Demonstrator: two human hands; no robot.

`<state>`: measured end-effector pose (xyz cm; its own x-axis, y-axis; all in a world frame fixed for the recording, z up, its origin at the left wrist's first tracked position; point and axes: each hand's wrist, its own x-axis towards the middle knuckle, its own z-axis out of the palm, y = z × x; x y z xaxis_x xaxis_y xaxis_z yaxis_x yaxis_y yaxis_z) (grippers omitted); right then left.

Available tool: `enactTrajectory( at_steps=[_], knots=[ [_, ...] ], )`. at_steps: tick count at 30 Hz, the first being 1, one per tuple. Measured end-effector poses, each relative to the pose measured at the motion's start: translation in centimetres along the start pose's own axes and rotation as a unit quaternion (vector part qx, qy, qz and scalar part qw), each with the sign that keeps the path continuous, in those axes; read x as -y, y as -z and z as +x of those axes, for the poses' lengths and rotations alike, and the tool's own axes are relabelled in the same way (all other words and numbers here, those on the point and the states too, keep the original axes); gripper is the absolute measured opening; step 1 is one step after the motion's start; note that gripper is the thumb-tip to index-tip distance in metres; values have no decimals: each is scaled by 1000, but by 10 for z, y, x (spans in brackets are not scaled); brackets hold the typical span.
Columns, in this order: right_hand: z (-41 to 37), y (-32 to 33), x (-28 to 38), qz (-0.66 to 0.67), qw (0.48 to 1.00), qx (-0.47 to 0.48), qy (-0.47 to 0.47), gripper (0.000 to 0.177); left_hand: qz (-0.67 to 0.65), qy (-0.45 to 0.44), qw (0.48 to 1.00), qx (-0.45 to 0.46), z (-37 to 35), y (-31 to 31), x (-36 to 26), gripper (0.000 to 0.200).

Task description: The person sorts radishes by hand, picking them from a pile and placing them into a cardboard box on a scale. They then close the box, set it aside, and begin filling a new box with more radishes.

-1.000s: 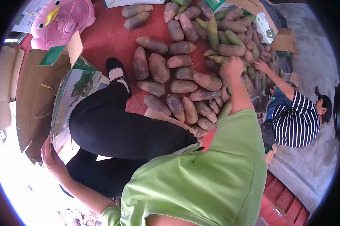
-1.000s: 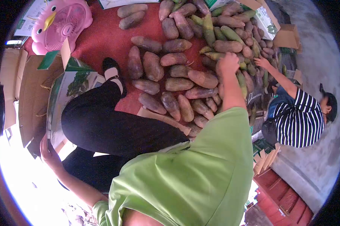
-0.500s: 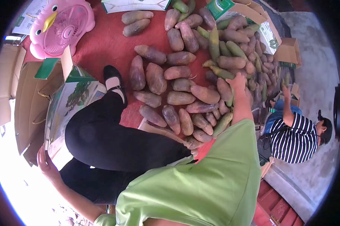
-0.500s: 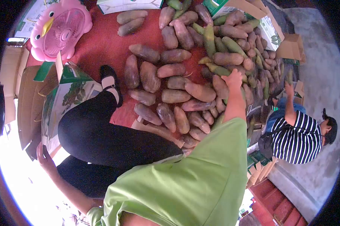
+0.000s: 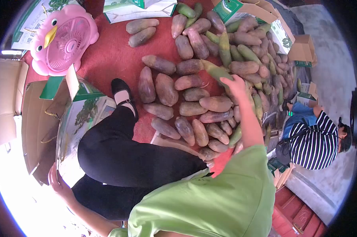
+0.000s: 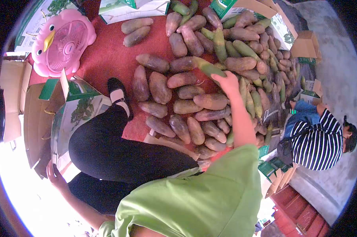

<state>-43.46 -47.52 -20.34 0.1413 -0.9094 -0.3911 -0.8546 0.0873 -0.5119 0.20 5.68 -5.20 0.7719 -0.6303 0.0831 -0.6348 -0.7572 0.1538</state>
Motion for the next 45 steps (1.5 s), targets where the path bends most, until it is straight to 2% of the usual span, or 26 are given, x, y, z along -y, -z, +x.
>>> enactTrajectory(
  at_steps=[4,6,7,9,11,12,15,17,19,21,23,25,27,28,29,31,32,33,35,39,43,45],
  knots=[
    [31,-62,21,-28,998,-60,9,65,-2,4,1000,7,2,5,-15,27],
    [37,-90,43,-81,992,-77,-66,62,0,12,1000,9,2,6,-20,28],
    [34,-101,49,-80,991,-78,-67,62,11,8,1000,7,1,6,-21,30],
    [21,-116,66,59,996,-60,4,60,18,2,1000,4,2,5,-21,31],
    [2,-116,102,-49,999,-11,15,59,-12,12,1000,11,2,6,-19,33],
    [-2,-119,111,-35,998,31,36,60,-11,9,1000,13,1,8,-19,33],
    [-2,-130,116,39,999,26,21,61,-21,8,999,22,1,7,-15,33],
    [22,-135,86,64,995,-61,40,62,-3,25,999,24,-1,6,-11,33],
    [25,-96,89,86,993,-83,-15,63,-11,20,1000,19,0,8,-20,33],
    [58,-80,60,59,978,-193,-47,64,-19,15,1000,15,2,8,-22,33],
    [69,-56,60,6,971,-217,-96,64,-23,11,1000,11,1,8,-20,31],
    [80,-56,56,-32,971,-209,-107,64,-22,16,1000,11,1,7,-17,30],
    [78,-64,66,-97,978,-165,-85,63,-21,21,1000,11,2,7,-18,30],
    [73,-70,69,-111,977,-176,-46,61,-11,31,999,16,1,8,-20,29],
    [62,-69,78,-110,977,-177,-46,61,-2,41,999,21,2,9,-21,29],
    [44,-62,95,-116,990,-61,47,57,-6,37,999,21,2,8,-20,29],
    [47,-66,91,-113,992,-21,58,54,-9,34,999,22,2,9,-20,28],
    [48,-70,87,-111,992,-21,58,54,-8,33,999,21,2,10,-20,28],
    [50,-77,82,32,997,-59,38,54,-8,52,998,24,2,9,-21,29],
    [92,-65,83,28,979,-201,-3,63,-11,38,999,27,0,8,-13,30],
    [118,-56,101,-45,972,-218,-68,62,-20,28,999,16,1,8,-16,30],
    [117,-68,109,-129,987,-94,-9,60,-23,25,999,15,4,8,-22,31]
  ],
)
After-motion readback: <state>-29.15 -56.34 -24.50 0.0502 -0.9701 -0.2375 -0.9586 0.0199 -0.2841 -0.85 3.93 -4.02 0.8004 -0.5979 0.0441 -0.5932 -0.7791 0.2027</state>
